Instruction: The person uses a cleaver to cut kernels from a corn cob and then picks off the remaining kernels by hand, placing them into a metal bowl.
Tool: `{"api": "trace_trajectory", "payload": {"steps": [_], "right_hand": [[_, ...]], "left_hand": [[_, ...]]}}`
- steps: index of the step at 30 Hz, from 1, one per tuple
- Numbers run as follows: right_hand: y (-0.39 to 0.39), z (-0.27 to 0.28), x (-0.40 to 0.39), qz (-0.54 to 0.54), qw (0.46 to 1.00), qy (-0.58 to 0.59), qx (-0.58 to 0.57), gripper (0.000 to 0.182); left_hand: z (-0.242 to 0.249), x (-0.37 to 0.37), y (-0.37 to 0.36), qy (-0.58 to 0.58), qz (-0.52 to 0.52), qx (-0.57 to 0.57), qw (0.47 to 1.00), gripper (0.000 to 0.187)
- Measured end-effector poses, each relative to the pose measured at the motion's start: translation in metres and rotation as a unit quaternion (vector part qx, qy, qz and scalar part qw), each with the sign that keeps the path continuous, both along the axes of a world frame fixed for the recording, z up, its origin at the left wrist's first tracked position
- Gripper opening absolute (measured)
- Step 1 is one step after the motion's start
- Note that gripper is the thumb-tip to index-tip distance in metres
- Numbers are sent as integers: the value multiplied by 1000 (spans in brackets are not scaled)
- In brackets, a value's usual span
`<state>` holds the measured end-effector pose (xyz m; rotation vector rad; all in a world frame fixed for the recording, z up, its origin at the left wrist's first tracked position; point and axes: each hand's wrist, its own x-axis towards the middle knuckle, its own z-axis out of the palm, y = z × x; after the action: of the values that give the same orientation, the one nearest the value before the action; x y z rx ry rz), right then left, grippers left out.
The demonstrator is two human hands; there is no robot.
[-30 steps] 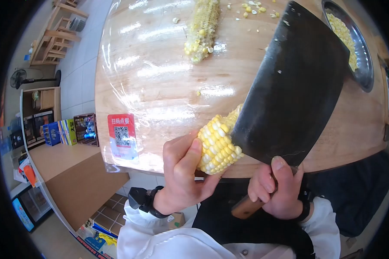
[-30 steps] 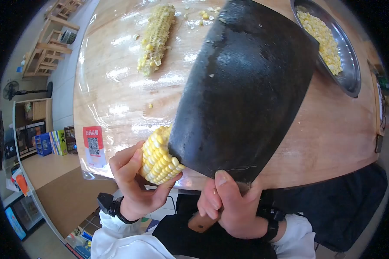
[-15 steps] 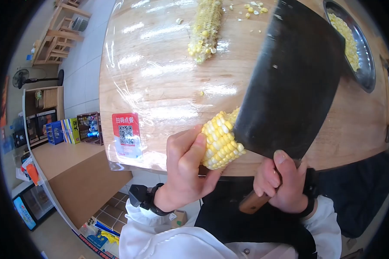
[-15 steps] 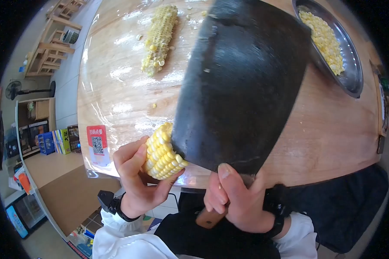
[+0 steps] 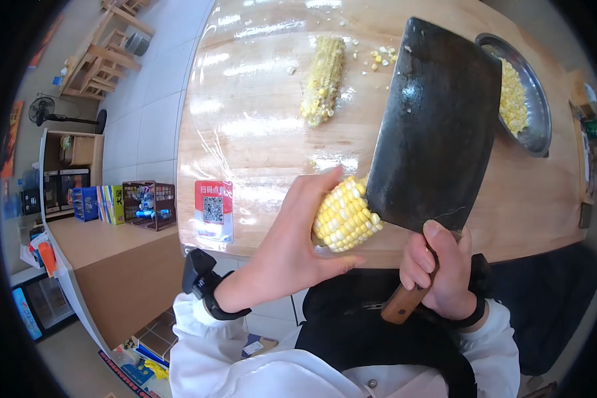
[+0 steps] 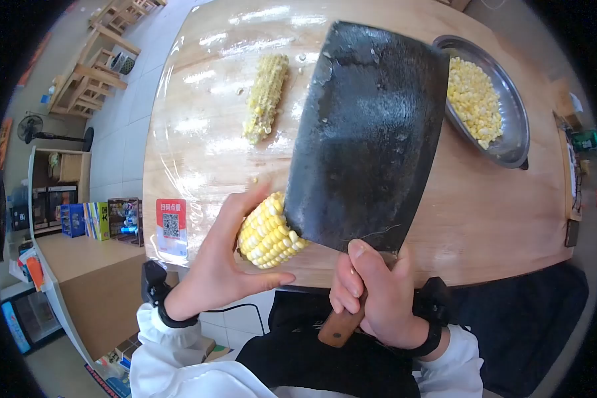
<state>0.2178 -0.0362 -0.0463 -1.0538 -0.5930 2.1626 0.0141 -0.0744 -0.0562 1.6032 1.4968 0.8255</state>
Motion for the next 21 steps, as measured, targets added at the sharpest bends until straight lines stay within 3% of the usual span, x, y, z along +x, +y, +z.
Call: {"api": "trace_trajectory", "payload": {"steps": [3,6,9,12,16,18,21], "right_hand": [[4,16,7,0,999,-28,30,19],[13,35,11,18,983,-120,141,25],[23,39,21,34,973,-101,205,22],[40,37,25,37,966,-116,228,21],[59,26,26,29,962,-100,252,22],[68,24,27,10,982,-39,183,25],[80,16,29,26,983,-18,180,25]], "left_hand": [[11,4,14,-70,-6,-64,995,83],[13,11,32,-76,-46,33,995,80],[9,15,53,-147,-66,110,981,69],[9,23,70,-214,-51,78,972,67],[1,30,87,-171,-36,91,980,72],[-4,33,91,-117,-8,117,986,70],[-13,32,99,-69,-1,175,982,68]]}}
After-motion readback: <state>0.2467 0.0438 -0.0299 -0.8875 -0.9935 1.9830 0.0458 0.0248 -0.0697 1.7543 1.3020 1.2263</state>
